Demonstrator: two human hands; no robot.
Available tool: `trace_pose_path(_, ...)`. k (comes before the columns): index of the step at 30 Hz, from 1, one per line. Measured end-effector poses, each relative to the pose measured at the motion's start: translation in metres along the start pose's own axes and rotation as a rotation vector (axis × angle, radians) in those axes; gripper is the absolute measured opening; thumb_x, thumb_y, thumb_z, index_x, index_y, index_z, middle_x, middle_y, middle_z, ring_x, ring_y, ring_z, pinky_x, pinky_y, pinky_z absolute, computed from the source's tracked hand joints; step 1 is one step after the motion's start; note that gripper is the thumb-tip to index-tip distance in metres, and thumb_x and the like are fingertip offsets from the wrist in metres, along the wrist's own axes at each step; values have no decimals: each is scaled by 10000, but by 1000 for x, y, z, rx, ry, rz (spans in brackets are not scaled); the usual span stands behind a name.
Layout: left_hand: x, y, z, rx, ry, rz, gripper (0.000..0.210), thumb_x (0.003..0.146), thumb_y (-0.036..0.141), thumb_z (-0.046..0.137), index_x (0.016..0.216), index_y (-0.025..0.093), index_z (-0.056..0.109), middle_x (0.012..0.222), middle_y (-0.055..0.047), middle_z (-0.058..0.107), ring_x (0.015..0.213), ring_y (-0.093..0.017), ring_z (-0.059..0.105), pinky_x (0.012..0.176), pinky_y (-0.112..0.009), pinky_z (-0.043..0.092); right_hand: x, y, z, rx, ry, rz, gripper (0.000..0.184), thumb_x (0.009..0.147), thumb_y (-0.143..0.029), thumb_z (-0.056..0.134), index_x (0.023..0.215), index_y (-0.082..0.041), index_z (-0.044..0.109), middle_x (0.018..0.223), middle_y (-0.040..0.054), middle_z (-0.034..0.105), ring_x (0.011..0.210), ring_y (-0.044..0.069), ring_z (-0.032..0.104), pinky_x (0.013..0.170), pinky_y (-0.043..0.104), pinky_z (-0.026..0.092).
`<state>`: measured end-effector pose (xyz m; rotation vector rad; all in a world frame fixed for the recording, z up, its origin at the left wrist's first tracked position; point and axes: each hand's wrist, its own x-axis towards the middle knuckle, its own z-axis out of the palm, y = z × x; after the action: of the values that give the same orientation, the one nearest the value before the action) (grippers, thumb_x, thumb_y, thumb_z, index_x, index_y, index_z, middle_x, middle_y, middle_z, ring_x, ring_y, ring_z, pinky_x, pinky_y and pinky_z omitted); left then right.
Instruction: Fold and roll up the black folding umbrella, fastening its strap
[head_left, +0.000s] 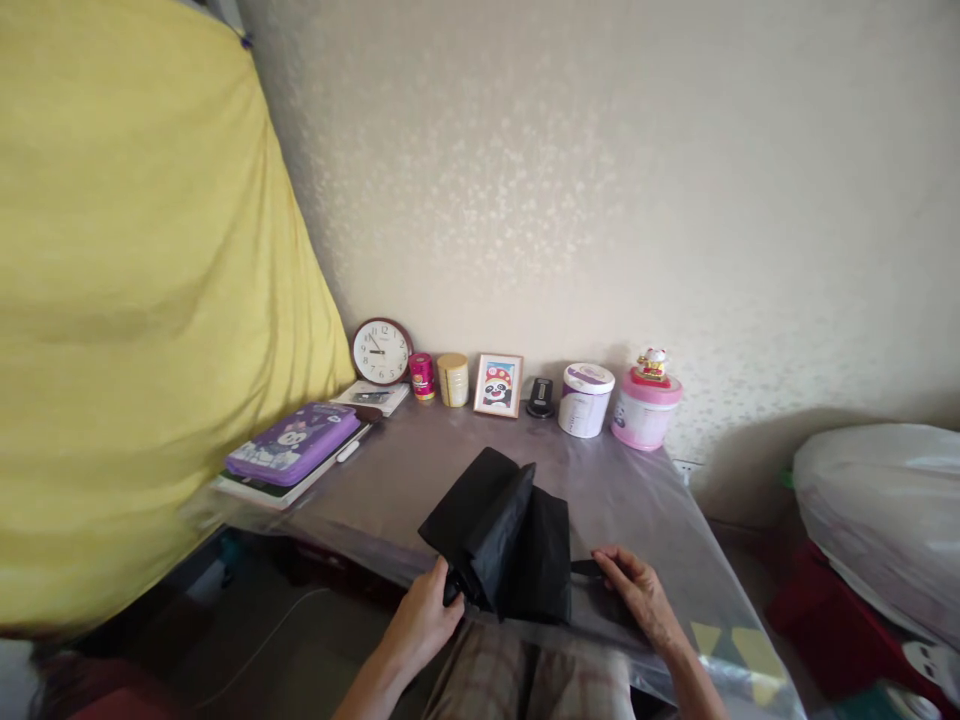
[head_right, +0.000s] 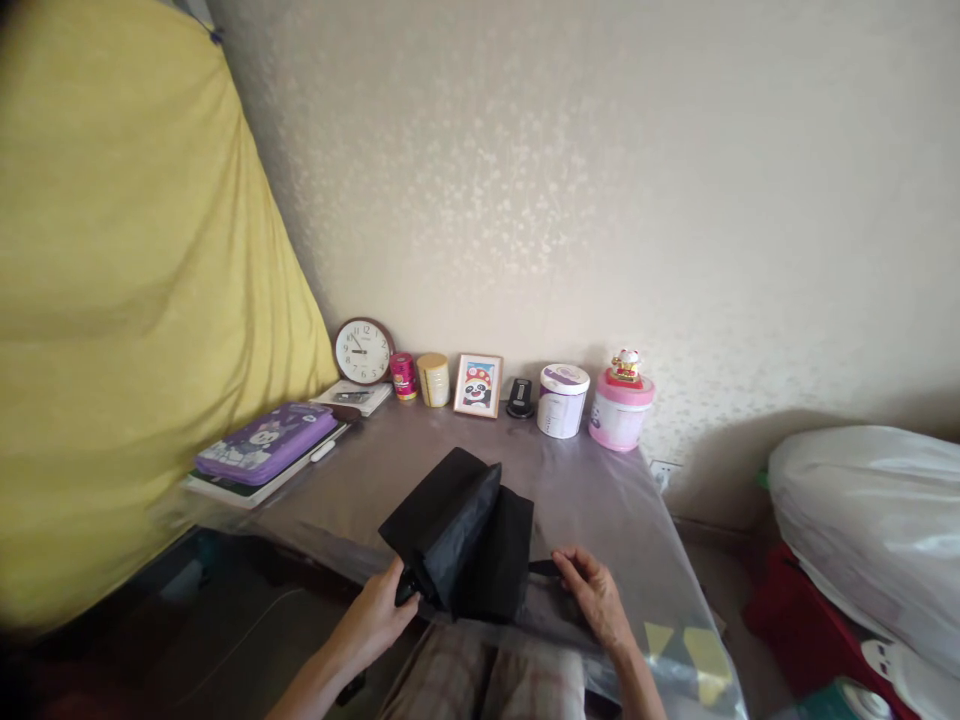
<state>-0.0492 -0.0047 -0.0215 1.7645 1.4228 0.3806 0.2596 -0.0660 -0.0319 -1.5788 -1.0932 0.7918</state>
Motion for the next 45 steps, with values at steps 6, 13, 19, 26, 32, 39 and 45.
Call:
trace_pose_path(6, 1, 2, 5, 260, 46, 109, 494, 808, 178, 452, 1296, 203, 375, 1183, -102, 569, 1139, -214, 516, 941, -294, 381, -1, -1, -2, 27, 27, 103, 419, 647, -591, 624, 732, -181, 614, 558, -35, 512, 512, 111, 447, 461, 205, 352)
trace_pose_path(13, -1, 6, 14, 415, 40, 125, 517, 815, 114, 393, 1330, 160, 359, 1131, -130, 587, 1014, -228, 586, 858, -312, 431, 37, -41, -5, -67, 180, -127, 369, 714, -526, 605, 805, -169, 635, 782, 46, 635, 785, 201, 565, 747, 293, 445)
trace_pose_path(19, -1, 10, 14, 478, 3, 123, 573, 773, 65, 392, 1342, 117, 357, 1092, -168, 593, 952, -260, 611, 801, -351, 462, 92, -97, 28, -187, -51, -251, 302, 744, -429, 582, 912, -188, 652, 959, 75, 664, 891, 229, 586, 853, 361, 432)
trace_pose_path(26, -1, 10, 11, 444, -34, 135, 611, 732, 72, 411, 1340, 116, 366, 1082, -177, 594, 932, -296, 614, 800, -410, 467, 140, -115, 67, -174, -412, -309, 364, 669, -208, 567, 1023, -227, 648, 1123, 26, 629, 1128, 218, 511, 1056, 398, 280)
trace_pose_path(32, -1, 2, 4, 291, -73, 92, 663, 717, 146, 481, 1363, 180, 334, 1026, -147, 640, 963, -296, 605, 825, -407, 450, 155, -121, 79, -158, -565, -261, 441, 631, -176, 551, 1061, -234, 632, 1185, 20, 597, 1192, 225, 462, 1069, 424, 258)
trace_pose_path(39, -2, -2, 3, 231, -68, 92, 679, 704, 152, 480, 1367, 185, 337, 1003, -159, 652, 949, -300, 613, 806, -401, 448, 164, -120, 80, -146, -572, -243, 383, 614, -203, 595, 993, -213, 650, 1020, 37, 661, 1050, 230, 552, 1031, 422, 300)
trace_pose_path(45, -2, -3, 5, 241, -54, 110, 688, 701, 158, 485, 1370, 194, 328, 978, -146, 658, 928, -292, 619, 793, -383, 451, 166, -124, 79, -187, -600, -224, 309, 611, -227, 610, 915, -215, 668, 1029, 37, 646, 1068, 239, 534, 1006, 411, 320)
